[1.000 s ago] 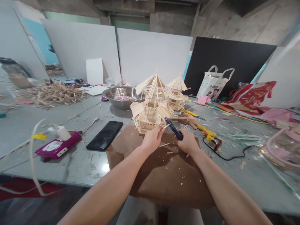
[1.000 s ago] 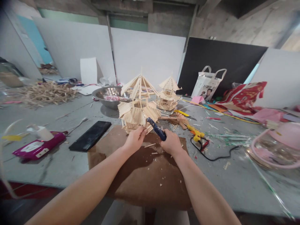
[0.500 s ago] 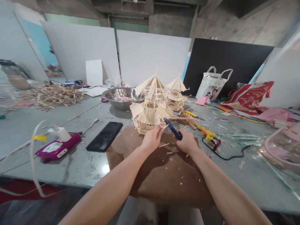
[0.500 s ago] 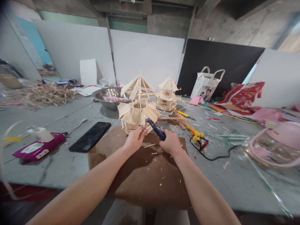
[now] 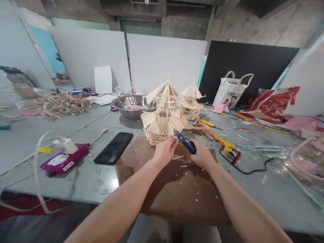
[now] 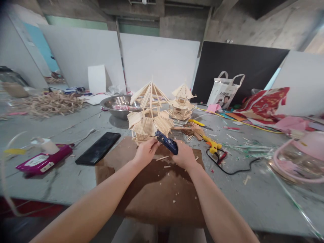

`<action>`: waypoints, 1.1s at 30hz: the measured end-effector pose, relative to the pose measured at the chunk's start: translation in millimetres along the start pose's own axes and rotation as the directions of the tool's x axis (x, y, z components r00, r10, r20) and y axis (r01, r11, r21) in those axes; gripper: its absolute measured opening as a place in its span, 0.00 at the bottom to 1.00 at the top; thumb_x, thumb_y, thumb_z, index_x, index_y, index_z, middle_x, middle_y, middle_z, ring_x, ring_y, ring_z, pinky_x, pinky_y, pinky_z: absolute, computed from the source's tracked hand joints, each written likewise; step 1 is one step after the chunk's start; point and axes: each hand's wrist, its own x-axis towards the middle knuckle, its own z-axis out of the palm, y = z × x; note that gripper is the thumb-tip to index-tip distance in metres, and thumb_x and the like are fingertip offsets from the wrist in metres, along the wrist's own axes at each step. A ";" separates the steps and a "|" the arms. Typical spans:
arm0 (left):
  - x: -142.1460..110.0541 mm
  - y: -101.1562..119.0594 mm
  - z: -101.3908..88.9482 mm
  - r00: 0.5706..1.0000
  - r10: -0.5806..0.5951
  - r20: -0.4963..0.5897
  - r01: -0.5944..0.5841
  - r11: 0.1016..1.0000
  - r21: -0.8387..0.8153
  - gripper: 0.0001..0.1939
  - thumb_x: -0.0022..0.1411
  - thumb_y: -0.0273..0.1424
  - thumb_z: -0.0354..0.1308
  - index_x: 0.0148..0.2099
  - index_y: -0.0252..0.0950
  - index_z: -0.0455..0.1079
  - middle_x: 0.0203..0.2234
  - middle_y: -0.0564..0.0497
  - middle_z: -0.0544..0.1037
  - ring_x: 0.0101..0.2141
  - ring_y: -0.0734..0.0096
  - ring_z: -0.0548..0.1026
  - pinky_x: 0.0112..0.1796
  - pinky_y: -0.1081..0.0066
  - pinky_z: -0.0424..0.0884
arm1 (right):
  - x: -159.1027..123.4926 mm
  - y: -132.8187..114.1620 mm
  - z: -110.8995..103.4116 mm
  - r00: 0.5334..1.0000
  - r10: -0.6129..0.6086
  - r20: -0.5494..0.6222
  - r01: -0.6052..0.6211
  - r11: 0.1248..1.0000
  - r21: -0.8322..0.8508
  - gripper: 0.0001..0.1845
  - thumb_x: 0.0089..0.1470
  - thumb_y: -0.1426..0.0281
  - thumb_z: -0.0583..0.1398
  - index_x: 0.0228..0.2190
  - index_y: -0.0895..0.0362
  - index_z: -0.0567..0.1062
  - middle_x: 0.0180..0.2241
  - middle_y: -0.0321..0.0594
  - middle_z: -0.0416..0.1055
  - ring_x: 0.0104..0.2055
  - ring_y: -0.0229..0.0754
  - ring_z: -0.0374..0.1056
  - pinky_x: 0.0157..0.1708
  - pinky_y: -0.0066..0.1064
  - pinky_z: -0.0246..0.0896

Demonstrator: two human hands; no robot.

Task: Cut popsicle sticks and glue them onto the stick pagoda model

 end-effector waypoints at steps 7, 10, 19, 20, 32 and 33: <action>0.0 -1.0 1.4 0.998 0.056 0.001 -0.056 0.998 0.030 0.13 0.57 0.32 0.42 0.31 0.33 0.67 0.21 0.51 0.71 0.25 0.75 0.68 0.27 0.77 0.61 | 1.2 2.6 0.4 0.999 -0.047 -0.014 0.047 0.999 0.001 0.24 0.37 0.70 0.54 0.40 0.63 0.63 0.38 0.47 0.66 0.40 0.45 0.61 0.39 0.33 0.53; 0.0 -2.5 1.4 0.999 0.046 0.001 -0.046 0.999 0.029 0.14 0.57 0.32 0.42 0.32 0.33 0.67 0.20 0.51 0.71 0.24 0.75 0.68 0.26 0.77 0.61 | 0.0 -2.7 -1.8 1.000 0.016 -0.014 -0.016 0.999 -0.036 0.17 0.38 0.69 0.53 0.35 0.60 0.65 0.32 0.44 0.68 0.35 0.44 0.63 0.34 0.32 0.54; 0.3 -4.7 0.7 1.000 0.019 -0.007 -0.019 0.999 0.036 0.14 0.57 0.33 0.42 0.31 0.33 0.67 0.18 0.52 0.69 0.21 0.77 0.67 0.24 0.78 0.59 | -0.2 -10.9 -2.3 0.995 0.096 0.028 -0.093 0.990 -0.103 0.10 0.40 0.68 0.52 0.30 0.57 0.65 0.29 0.41 0.69 0.32 0.43 0.64 0.30 0.29 0.51; 0.3 -4.6 0.6 1.000 0.016 -0.007 -0.016 0.999 0.040 0.14 0.57 0.32 0.42 0.31 0.33 0.67 0.17 0.52 0.69 0.21 0.77 0.67 0.24 0.78 0.59 | -0.1 -11.2 -2.5 0.995 0.101 0.029 -0.097 0.989 -0.114 0.10 0.40 0.68 0.52 0.30 0.56 0.65 0.29 0.41 0.69 0.31 0.43 0.64 0.29 0.29 0.51; 1.2 -0.6 -2.1 0.999 -0.036 0.007 0.036 0.999 -0.041 0.17 0.57 0.35 0.41 0.24 0.33 0.64 0.15 0.54 0.65 0.19 0.79 0.62 0.24 0.78 0.57 | 1.5 -3.9 -2.7 0.969 0.231 -0.093 -0.241 0.962 -0.126 0.13 0.42 0.64 0.52 0.32 0.56 0.67 0.28 0.41 0.69 0.31 0.43 0.65 0.27 0.29 0.51; 1.4 -0.4 -1.7 0.999 -0.043 0.016 0.044 0.994 -0.097 0.17 0.57 0.36 0.41 0.24 0.33 0.64 0.15 0.55 0.64 0.19 0.79 0.62 0.24 0.78 0.57 | 2.6 0.8 -2.8 0.961 0.250 -0.115 -0.263 0.957 -0.122 0.15 0.42 0.64 0.52 0.34 0.57 0.67 0.29 0.42 0.69 0.32 0.44 0.65 0.28 0.29 0.52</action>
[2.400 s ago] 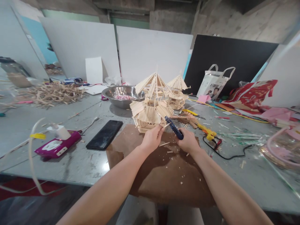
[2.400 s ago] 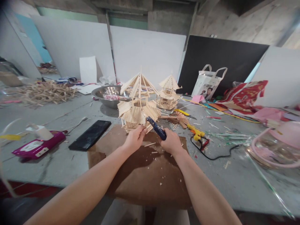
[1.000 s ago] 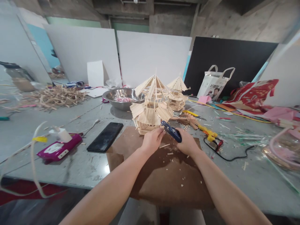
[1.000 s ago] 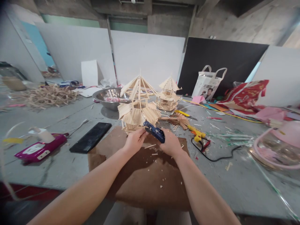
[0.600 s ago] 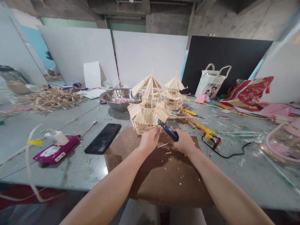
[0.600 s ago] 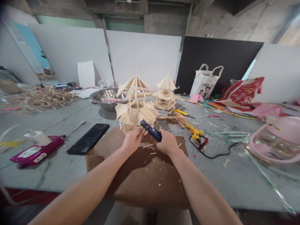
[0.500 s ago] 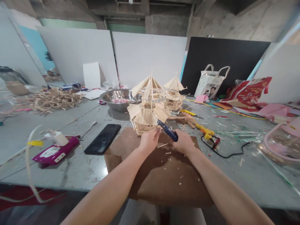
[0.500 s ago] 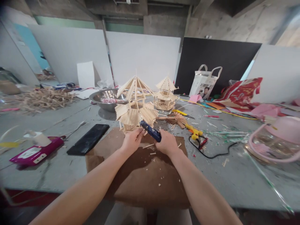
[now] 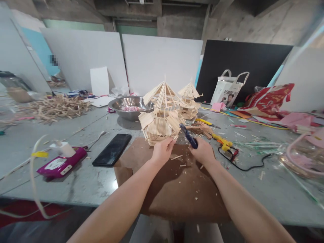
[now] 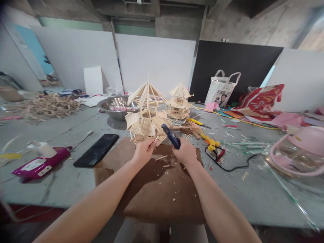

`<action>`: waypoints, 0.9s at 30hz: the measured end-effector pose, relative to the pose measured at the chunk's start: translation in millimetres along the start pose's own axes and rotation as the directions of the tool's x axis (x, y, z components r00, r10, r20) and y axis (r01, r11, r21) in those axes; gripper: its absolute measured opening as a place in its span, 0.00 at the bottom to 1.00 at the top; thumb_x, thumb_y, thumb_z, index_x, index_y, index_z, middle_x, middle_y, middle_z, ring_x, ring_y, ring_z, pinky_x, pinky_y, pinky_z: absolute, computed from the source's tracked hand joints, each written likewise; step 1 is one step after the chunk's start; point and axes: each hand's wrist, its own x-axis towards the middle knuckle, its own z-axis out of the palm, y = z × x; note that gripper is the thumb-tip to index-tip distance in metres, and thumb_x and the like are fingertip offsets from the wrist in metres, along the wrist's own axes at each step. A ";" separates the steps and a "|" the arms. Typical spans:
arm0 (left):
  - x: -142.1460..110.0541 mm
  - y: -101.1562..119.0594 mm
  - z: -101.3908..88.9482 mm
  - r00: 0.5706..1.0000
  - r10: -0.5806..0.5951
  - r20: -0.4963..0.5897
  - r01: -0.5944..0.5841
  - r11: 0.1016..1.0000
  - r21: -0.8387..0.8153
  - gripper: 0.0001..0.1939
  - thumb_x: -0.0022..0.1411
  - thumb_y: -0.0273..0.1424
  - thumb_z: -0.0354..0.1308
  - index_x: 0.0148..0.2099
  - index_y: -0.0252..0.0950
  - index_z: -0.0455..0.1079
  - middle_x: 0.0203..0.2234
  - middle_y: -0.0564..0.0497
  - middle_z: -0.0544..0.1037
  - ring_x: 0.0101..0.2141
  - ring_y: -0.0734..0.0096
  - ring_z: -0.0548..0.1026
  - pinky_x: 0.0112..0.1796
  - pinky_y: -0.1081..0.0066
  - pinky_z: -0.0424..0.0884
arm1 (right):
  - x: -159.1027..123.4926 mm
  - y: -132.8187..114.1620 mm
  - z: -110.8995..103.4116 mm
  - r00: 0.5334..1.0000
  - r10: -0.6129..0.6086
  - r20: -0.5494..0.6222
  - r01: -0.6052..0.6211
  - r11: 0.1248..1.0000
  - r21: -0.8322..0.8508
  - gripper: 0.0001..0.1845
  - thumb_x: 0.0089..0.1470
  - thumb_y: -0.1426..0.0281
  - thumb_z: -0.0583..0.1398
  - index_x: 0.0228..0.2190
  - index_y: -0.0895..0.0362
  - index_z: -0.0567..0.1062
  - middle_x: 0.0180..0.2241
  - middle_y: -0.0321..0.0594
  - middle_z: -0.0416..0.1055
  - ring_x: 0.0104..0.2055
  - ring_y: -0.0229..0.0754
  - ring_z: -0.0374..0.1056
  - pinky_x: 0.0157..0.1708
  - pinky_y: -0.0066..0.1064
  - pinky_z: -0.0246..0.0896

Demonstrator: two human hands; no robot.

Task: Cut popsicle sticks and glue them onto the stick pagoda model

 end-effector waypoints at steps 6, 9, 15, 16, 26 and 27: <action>1.3 5.4 4.8 0.976 -0.174 0.129 0.215 0.864 -0.455 0.15 0.53 0.39 0.46 0.32 0.33 0.67 0.14 0.58 0.57 0.17 0.82 0.55 0.19 0.79 0.53 | 12.6 22.7 3.2 0.995 0.093 -0.048 -0.093 0.996 0.005 0.23 0.41 0.62 0.53 0.41 0.57 0.64 0.35 0.44 0.68 0.37 0.45 0.63 0.32 0.32 0.54; 0.4 11.3 2.4 0.936 -0.235 0.263 0.353 0.645 -0.678 0.15 0.54 0.38 0.46 0.38 0.33 0.64 0.13 0.60 0.51 0.13 0.85 0.49 0.15 0.79 0.47 | 14.1 24.8 3.5 0.994 0.102 -0.047 -0.102 0.995 0.008 0.23 0.41 0.62 0.53 0.41 0.57 0.63 0.35 0.45 0.68 0.37 0.46 0.64 0.32 0.32 0.55; -1.1 18.4 -6.0 0.906 -0.165 0.390 0.419 0.476 -0.773 0.15 0.53 0.36 0.48 0.43 0.36 0.57 0.22 0.57 0.67 0.10 0.89 0.54 0.12 0.81 0.46 | 12.4 23.2 3.9 0.996 0.084 -0.026 -0.085 0.996 -0.021 0.22 0.42 0.64 0.53 0.41 0.57 0.64 0.33 0.46 0.68 0.36 0.47 0.64 0.31 0.33 0.55; -1.1 18.1 -6.6 0.911 -0.185 0.368 0.411 0.478 -0.776 0.14 0.53 0.36 0.49 0.41 0.36 0.57 0.23 0.56 0.68 0.10 0.89 0.54 0.11 0.81 0.46 | 12.2 23.4 4.1 0.996 0.081 -0.027 -0.082 0.996 -0.025 0.21 0.42 0.64 0.53 0.41 0.57 0.64 0.33 0.45 0.68 0.36 0.47 0.64 0.31 0.33 0.55; 6.9 13.3 -22.7 0.880 -0.471 0.065 0.310 0.466 -0.829 0.13 0.45 0.39 0.55 0.25 0.32 0.62 0.12 0.58 0.66 0.08 0.87 0.56 0.10 0.81 0.50 | 13.9 23.4 4.8 0.989 0.109 0.102 -0.100 0.991 -0.092 0.23 0.40 0.64 0.54 0.42 0.56 0.64 0.35 0.44 0.68 0.38 0.46 0.64 0.32 0.31 0.55; 8.8 15.1 -26.4 0.877 -0.475 0.073 0.312 0.448 -0.838 0.13 0.44 0.38 0.56 0.27 0.32 0.63 0.14 0.57 0.68 0.09 0.86 0.57 0.10 0.81 0.51 | 13.9 23.5 5.1 0.987 0.114 0.109 -0.103 0.989 -0.101 0.23 0.40 0.64 0.54 0.42 0.56 0.63 0.35 0.44 0.68 0.38 0.46 0.64 0.33 0.31 0.55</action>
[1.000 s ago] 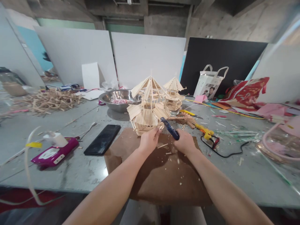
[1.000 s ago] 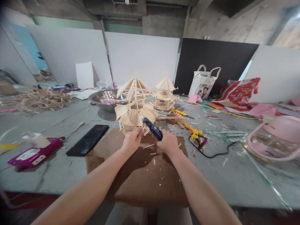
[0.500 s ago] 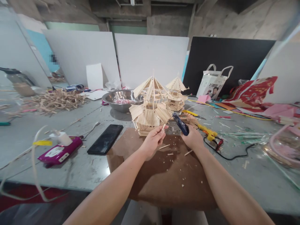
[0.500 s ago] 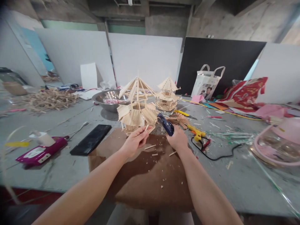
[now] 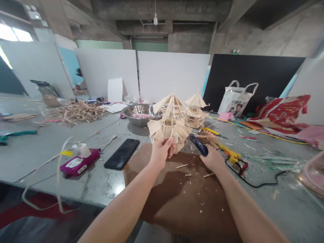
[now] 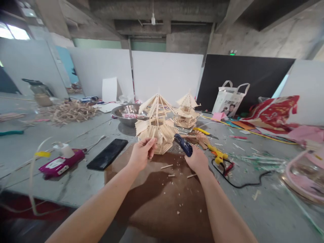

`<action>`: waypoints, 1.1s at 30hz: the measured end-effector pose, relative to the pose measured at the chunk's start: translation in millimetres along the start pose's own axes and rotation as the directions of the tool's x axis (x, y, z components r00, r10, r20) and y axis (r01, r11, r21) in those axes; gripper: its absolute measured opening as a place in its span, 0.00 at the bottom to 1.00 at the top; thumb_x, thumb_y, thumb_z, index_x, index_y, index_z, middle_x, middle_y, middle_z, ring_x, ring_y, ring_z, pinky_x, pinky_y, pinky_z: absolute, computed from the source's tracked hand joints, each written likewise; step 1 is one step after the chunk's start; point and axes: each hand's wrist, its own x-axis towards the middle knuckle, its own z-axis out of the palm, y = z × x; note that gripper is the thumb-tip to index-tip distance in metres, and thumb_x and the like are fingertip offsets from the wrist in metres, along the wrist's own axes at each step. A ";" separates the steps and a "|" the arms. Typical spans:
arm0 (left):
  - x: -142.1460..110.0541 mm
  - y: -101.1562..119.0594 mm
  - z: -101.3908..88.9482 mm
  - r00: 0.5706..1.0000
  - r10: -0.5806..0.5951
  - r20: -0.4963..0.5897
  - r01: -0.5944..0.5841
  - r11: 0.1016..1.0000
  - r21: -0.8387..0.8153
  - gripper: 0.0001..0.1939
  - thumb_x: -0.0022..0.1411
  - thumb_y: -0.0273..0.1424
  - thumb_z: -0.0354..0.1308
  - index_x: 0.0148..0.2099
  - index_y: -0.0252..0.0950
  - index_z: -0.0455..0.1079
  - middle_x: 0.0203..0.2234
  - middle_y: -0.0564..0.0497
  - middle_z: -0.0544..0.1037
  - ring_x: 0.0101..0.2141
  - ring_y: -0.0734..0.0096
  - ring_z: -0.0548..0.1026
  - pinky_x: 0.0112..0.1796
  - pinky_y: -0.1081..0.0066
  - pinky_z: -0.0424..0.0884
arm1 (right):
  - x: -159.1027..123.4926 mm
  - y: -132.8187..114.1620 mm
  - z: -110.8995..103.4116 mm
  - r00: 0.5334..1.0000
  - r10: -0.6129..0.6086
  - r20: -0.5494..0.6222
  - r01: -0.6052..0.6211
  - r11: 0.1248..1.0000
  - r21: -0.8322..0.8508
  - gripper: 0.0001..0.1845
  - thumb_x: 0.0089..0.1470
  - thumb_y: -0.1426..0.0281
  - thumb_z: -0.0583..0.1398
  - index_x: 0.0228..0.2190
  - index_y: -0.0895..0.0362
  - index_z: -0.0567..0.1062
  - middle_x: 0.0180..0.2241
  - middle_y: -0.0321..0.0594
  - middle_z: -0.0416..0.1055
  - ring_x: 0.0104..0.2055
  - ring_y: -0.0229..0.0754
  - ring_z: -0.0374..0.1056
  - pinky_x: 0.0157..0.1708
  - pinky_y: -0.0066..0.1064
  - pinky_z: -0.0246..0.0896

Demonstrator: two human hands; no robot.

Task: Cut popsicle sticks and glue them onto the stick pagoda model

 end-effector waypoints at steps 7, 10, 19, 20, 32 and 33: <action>15.9 35.9 4.6 1.000 -0.012 -0.026 0.012 1.000 -0.011 0.12 0.42 0.36 0.58 0.25 0.32 0.64 0.17 0.53 0.71 0.09 0.85 0.58 0.10 0.80 0.52 | 0.3 1.8 2.2 1.000 -0.022 0.006 0.022 1.000 -0.021 0.26 0.40 0.63 0.53 0.44 0.56 0.61 0.37 0.45 0.67 0.39 0.47 0.64 0.34 0.33 0.56; 28.1 45.7 6.5 0.999 0.005 -0.047 -0.006 1.000 -0.012 0.11 0.42 0.36 0.58 0.23 0.32 0.63 0.15 0.54 0.70 0.08 0.85 0.57 0.09 0.80 0.50 | 0.5 2.1 1.8 0.998 -0.055 0.007 0.055 0.998 -0.007 0.25 0.40 0.64 0.53 0.43 0.56 0.63 0.38 0.45 0.67 0.40 0.47 0.63 0.35 0.32 0.55; 53.9 56.9 9.0 0.987 -0.160 -0.033 0.158 0.985 -0.065 0.08 0.41 0.32 0.59 0.24 0.32 0.66 0.15 0.53 0.71 0.09 0.86 0.56 0.11 0.79 0.47 | -0.3 2.1 2.3 0.998 -0.065 0.012 0.065 0.998 0.002 0.24 0.40 0.64 0.53 0.42 0.55 0.63 0.37 0.43 0.68 0.38 0.46 0.64 0.34 0.32 0.55; 55.7 57.8 8.8 0.982 -0.183 -0.036 0.180 0.981 -0.078 0.08 0.41 0.31 0.59 0.25 0.32 0.66 0.15 0.53 0.71 0.09 0.86 0.56 0.11 0.79 0.46 | -0.3 2.1 2.3 0.998 -0.067 0.011 0.067 0.998 0.003 0.23 0.40 0.65 0.53 0.42 0.55 0.64 0.36 0.43 0.68 0.38 0.46 0.64 0.34 0.31 0.55; 64.3 68.2 8.6 0.936 -0.352 0.023 0.353 0.929 -0.111 0.06 0.43 0.30 0.58 0.23 0.33 0.66 0.12 0.54 0.69 0.09 0.85 0.56 0.12 0.79 0.45 | -0.2 2.6 1.9 0.995 -0.103 -0.003 0.103 0.994 0.027 0.26 0.39 0.64 0.54 0.43 0.57 0.63 0.37 0.45 0.68 0.39 0.46 0.63 0.34 0.31 0.55; 65.2 68.4 8.3 0.933 -0.358 0.035 0.360 0.926 -0.118 0.06 0.43 0.30 0.58 0.23 0.33 0.65 0.12 0.54 0.69 0.08 0.85 0.56 0.12 0.79 0.45 | -0.4 2.7 1.7 0.994 -0.107 -0.006 0.108 0.994 0.024 0.25 0.39 0.64 0.54 0.43 0.57 0.63 0.37 0.45 0.68 0.39 0.46 0.63 0.34 0.31 0.55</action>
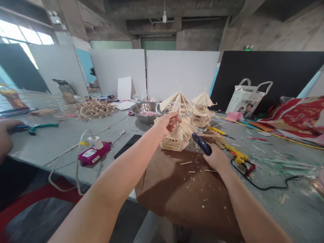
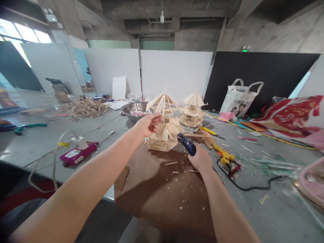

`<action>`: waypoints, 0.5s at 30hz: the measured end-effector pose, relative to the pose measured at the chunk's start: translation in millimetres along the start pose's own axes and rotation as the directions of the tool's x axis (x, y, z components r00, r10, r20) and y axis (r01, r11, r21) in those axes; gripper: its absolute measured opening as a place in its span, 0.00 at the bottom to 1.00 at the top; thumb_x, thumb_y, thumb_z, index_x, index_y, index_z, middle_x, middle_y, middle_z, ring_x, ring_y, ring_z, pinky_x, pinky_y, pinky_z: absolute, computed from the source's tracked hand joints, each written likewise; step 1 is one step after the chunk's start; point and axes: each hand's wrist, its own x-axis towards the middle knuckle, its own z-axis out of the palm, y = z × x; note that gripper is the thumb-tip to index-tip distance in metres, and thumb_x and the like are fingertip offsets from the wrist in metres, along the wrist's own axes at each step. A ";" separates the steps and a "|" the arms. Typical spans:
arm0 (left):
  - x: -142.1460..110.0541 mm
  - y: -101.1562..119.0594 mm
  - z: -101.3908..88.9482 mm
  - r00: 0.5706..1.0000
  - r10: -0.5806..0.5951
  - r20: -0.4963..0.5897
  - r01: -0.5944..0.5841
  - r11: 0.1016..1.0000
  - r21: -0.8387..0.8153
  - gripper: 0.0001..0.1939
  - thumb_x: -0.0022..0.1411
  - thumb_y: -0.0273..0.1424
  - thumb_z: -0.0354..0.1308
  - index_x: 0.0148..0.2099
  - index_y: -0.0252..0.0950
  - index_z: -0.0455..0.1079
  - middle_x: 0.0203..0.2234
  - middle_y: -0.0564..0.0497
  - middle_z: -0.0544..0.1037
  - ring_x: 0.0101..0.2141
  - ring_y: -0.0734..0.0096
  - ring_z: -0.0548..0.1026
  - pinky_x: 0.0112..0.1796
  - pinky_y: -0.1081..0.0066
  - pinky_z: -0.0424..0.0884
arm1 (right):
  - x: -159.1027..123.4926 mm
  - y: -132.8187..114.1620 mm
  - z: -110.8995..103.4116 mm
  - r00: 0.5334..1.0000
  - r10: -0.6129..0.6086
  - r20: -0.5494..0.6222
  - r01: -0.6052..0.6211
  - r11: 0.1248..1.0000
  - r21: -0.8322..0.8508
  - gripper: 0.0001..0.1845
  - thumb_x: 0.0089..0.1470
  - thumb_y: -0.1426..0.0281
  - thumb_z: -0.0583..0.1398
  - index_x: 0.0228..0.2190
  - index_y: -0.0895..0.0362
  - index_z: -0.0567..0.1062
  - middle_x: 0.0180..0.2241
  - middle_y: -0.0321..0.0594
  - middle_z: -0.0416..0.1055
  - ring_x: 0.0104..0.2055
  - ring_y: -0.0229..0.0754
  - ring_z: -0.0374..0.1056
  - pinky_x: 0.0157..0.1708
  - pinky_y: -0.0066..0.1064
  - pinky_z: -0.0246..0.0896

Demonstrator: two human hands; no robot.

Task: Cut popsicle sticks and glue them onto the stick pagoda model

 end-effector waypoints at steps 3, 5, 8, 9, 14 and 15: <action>1.5 1.7 -0.6 1.000 -0.009 0.018 0.009 1.000 -0.010 0.05 0.43 0.29 0.57 0.22 0.33 0.65 0.11 0.54 0.69 0.08 0.85 0.56 0.12 0.79 0.45 | -0.3 0.3 -0.2 1.000 -0.010 0.001 0.010 1.000 -0.007 0.24 0.39 0.64 0.54 0.42 0.57 0.64 0.36 0.44 0.68 0.39 0.46 0.63 0.34 0.31 0.55; 1.6 2.9 -0.4 1.000 -0.015 0.020 0.015 1.000 -0.011 0.05 0.43 0.29 0.57 0.23 0.33 0.65 0.11 0.55 0.69 0.08 0.85 0.56 0.12 0.80 0.45 | -0.5 0.0 -0.2 1.000 -0.007 0.004 0.007 1.000 -0.011 0.24 0.39 0.64 0.53 0.41 0.57 0.64 0.36 0.44 0.68 0.38 0.46 0.64 0.34 0.31 0.55; 0.7 4.7 0.4 1.000 -0.014 0.023 0.014 1.000 -0.009 0.04 0.43 0.28 0.57 0.23 0.33 0.64 0.11 0.55 0.69 0.08 0.84 0.56 0.11 0.80 0.46 | -1.1 -1.1 -0.8 1.000 0.000 0.000 0.000 1.000 -0.019 0.25 0.39 0.64 0.53 0.42 0.57 0.64 0.36 0.44 0.68 0.38 0.46 0.64 0.34 0.32 0.55; 0.4 5.2 0.6 1.000 -0.013 0.027 0.013 1.000 -0.008 0.04 0.43 0.28 0.57 0.23 0.33 0.64 0.11 0.55 0.69 0.08 0.84 0.56 0.11 0.80 0.46 | -1.3 -1.4 -1.3 1.000 0.000 0.002 0.000 1.000 -0.023 0.24 0.39 0.64 0.53 0.42 0.57 0.64 0.36 0.44 0.68 0.38 0.46 0.64 0.34 0.32 0.55; 1.5 7.1 1.4 1.000 -0.014 0.028 0.014 1.000 -0.009 0.04 0.44 0.28 0.57 0.22 0.34 0.65 0.11 0.55 0.68 0.08 0.84 0.56 0.11 0.80 0.45 | -1.0 0.0 -4.6 0.998 -0.014 0.057 0.016 0.999 -0.040 0.21 0.39 0.64 0.53 0.39 0.55 0.65 0.35 0.43 0.68 0.36 0.46 0.65 0.32 0.32 0.55; 2.3 7.3 1.3 0.999 -0.014 0.030 0.014 1.000 -0.008 0.04 0.44 0.28 0.57 0.22 0.34 0.65 0.11 0.55 0.68 0.08 0.84 0.56 0.11 0.79 0.45 | -0.7 0.8 -5.0 0.997 -0.022 0.072 0.025 0.999 -0.042 0.21 0.39 0.64 0.53 0.39 0.55 0.66 0.35 0.43 0.68 0.36 0.46 0.65 0.32 0.32 0.55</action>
